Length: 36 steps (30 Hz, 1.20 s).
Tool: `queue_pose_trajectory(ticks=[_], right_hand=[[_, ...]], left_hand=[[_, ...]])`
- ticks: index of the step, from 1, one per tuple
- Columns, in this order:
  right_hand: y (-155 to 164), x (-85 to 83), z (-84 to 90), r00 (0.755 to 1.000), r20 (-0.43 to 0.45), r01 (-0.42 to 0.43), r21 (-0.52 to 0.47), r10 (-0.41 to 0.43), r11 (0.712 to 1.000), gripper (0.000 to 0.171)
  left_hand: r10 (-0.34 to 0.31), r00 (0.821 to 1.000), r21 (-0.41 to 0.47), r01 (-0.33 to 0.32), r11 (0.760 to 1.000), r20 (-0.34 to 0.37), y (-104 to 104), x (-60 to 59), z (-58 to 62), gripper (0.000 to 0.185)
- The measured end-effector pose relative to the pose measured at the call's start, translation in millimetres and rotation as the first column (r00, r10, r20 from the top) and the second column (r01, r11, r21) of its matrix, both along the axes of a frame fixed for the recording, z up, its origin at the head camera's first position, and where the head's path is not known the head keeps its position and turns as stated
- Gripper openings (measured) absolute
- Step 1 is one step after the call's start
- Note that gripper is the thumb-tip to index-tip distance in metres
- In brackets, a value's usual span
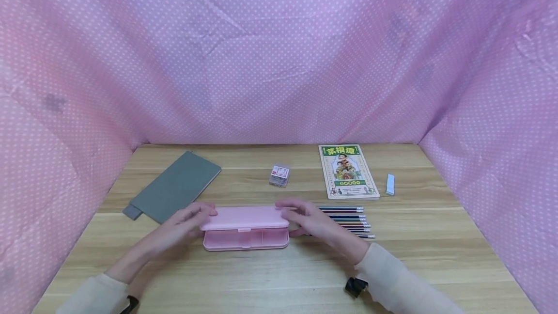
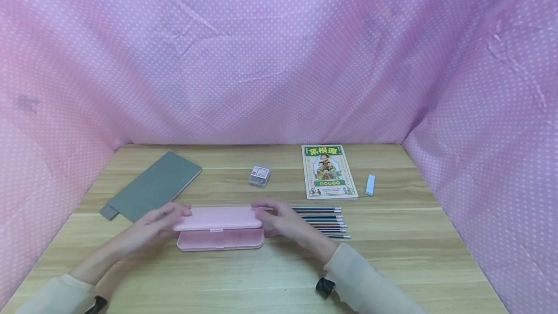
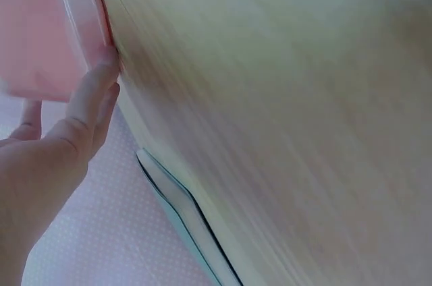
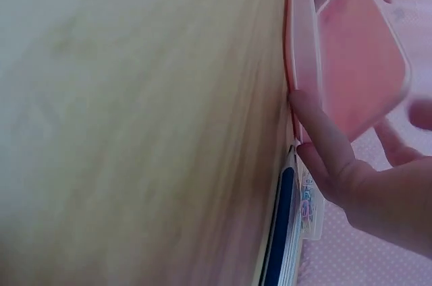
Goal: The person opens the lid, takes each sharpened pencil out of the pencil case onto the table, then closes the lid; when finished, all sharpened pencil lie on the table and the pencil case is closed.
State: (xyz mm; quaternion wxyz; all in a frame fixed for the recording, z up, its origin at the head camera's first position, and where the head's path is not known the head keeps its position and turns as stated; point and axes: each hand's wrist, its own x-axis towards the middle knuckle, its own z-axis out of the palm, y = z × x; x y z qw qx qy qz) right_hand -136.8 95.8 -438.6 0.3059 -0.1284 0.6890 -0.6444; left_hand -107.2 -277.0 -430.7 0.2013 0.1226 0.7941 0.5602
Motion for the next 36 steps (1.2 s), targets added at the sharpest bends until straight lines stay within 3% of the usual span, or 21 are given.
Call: queue_pose_trajectory(ticks=[2,5,11,17,22,28,36], right_hand=[[0,0.1,-1.6,0.998,-0.052,-0.022,0.061,0.025,0.998,0.055],[0,0.1,-3.9,0.987,-0.153,-0.034,0.153,0.057,0.988,0.055],[-4,1.4,-4.6,0.95,-0.283,-0.042,0.299,0.13,0.953,0.055],[-7,4.4,-1.3,0.924,-0.34,-0.032,0.387,0.175,0.921,0.059],[-10,6.9,1.4,0.899,-0.385,-0.015,0.448,0.208,0.894,0.06],[-13,10.3,2.1,0.893,-0.394,-0.01,0.469,0.219,0.883,0.061],[-11,8.2,3.8,0.889,-0.406,-0.001,0.462,0.212,0.887,0.061]], left_hand=[[-0.017,0.998,-0.069,0.013,0.998,-0.064,1,0.9,-0.5,0.03],[-0.057,0.987,-0.132,0.037,0.991,-0.153,3,2.3,-1.6,0.042],[-0.059,0.979,-0.151,0.03,0.988,-0.193,9,5.0,-4.9,0.08],[-0.055,0.969,-0.171,0.014,0.985,-0.24,13,5.3,-6.3,0.091],[-0.066,0.958,-0.193,0.011,0.981,-0.28,14,4.6,-5.8,0.089],[-0.08,0.946,-0.26,-0.004,0.966,-0.313,16,6.8,-3.9,0.085],[-0.086,0.933,-0.286,-0.018,0.958,-0.348,16,4.7,-3.9,0.084]])
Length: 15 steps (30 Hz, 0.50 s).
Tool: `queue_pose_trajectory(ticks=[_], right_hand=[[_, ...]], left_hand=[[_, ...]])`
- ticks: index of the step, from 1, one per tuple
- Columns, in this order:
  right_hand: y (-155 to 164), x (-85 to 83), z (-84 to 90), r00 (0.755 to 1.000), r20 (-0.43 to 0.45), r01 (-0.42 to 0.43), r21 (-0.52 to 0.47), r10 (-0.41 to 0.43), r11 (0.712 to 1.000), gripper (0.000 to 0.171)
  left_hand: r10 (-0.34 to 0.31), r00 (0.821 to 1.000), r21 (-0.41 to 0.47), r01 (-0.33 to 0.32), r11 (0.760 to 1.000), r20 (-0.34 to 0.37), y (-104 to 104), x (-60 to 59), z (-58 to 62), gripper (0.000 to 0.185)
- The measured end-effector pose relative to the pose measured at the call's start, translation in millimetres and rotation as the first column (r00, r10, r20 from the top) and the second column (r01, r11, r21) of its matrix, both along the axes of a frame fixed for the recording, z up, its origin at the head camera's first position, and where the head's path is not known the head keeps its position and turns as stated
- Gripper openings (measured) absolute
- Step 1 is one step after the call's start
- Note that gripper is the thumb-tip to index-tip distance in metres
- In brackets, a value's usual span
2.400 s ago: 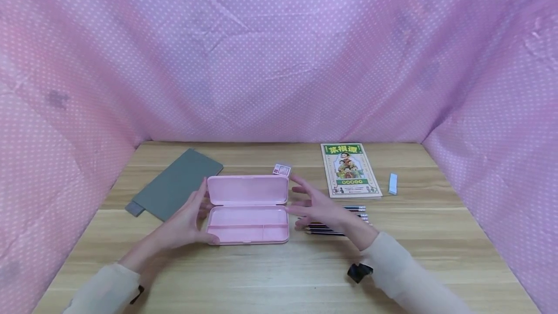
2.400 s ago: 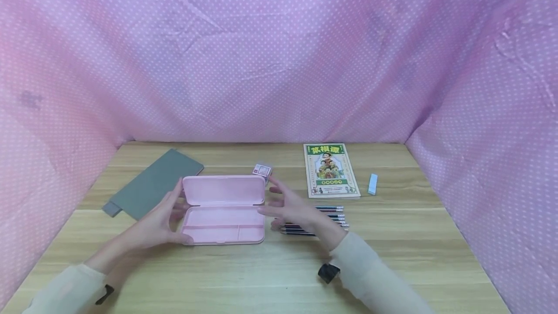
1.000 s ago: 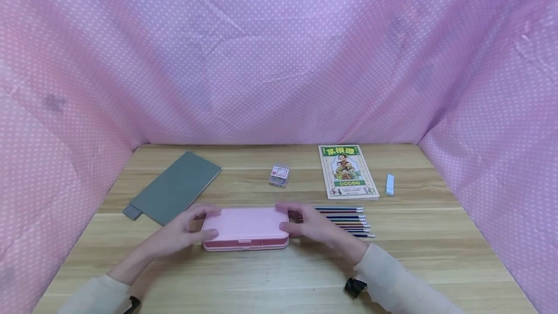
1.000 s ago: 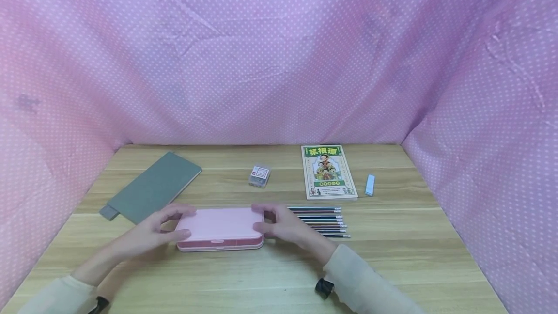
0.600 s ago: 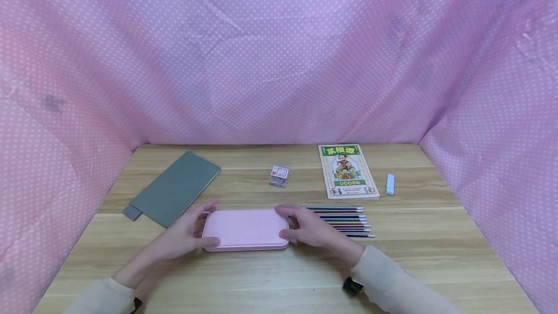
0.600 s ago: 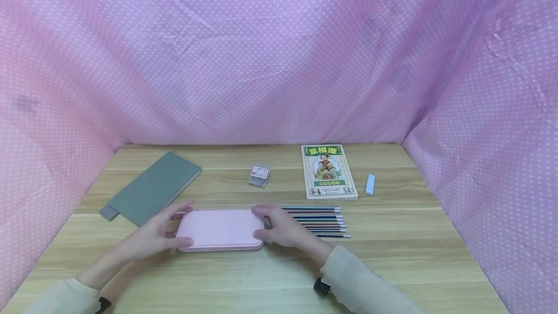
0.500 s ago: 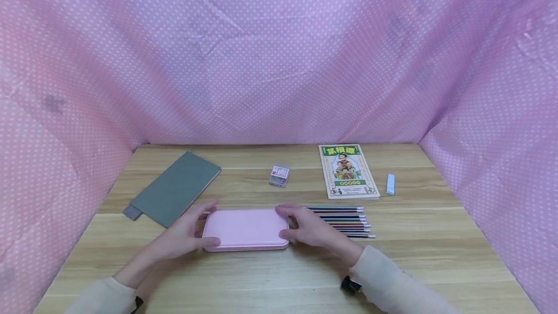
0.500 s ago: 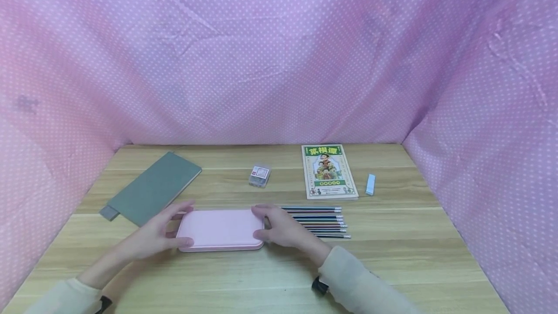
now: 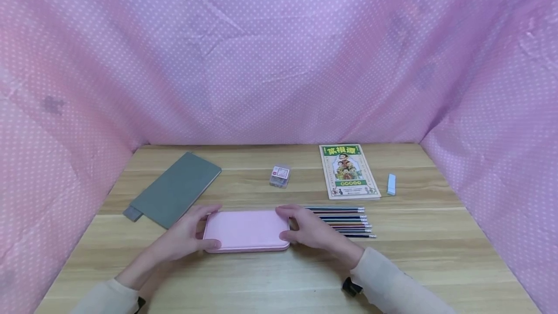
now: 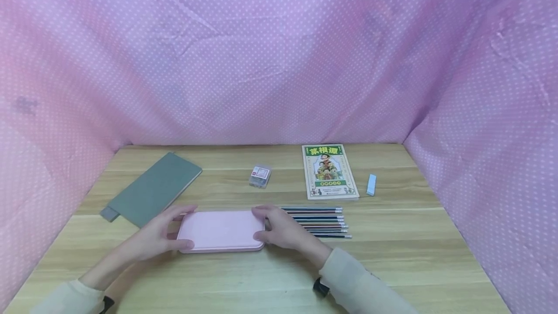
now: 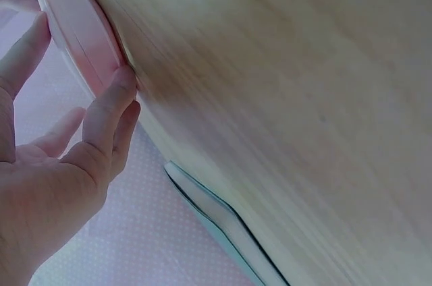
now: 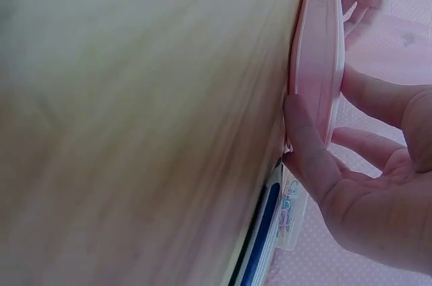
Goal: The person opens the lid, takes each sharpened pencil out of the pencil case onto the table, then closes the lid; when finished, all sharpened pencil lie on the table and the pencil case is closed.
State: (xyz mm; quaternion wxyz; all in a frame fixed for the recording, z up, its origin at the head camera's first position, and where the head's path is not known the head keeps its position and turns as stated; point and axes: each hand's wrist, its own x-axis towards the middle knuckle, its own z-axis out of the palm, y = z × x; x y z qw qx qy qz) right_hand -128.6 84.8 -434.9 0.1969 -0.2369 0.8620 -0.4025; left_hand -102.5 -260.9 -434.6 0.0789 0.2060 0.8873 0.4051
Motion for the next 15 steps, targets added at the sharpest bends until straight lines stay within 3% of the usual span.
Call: queue_pose_trajectory(ticks=[5,10,13,15], right_hand=[[1,-3.9,2.6,1.0,0.0,-0.015,0.005,0.015,1.0,0.062],[8,-14.9,6.3,0.996,-0.03,-0.09,-0.018,0.09,0.996,0.064],[21,-21.4,14.0,0.986,-0.115,-0.131,-0.066,0.123,0.989,0.061],[32,-23.1,25.3,0.967,-0.23,-0.125,-0.04,0.112,0.991,0.058]], left_hand=[[-0.026,0.999,-0.063,0.024,0.998,-0.039,0,-5.2,1.9,0.085],[-0.078,0.992,-0.169,0.061,0.984,-0.096,0,-13.2,8.3,0.084],[-0.088,0.983,-0.219,0.052,0.974,-0.16,0,-17.8,16.0,0.081],[-0.068,0.974,-0.246,0.013,0.969,-0.217,-1,-21.0,24.7,0.079]])
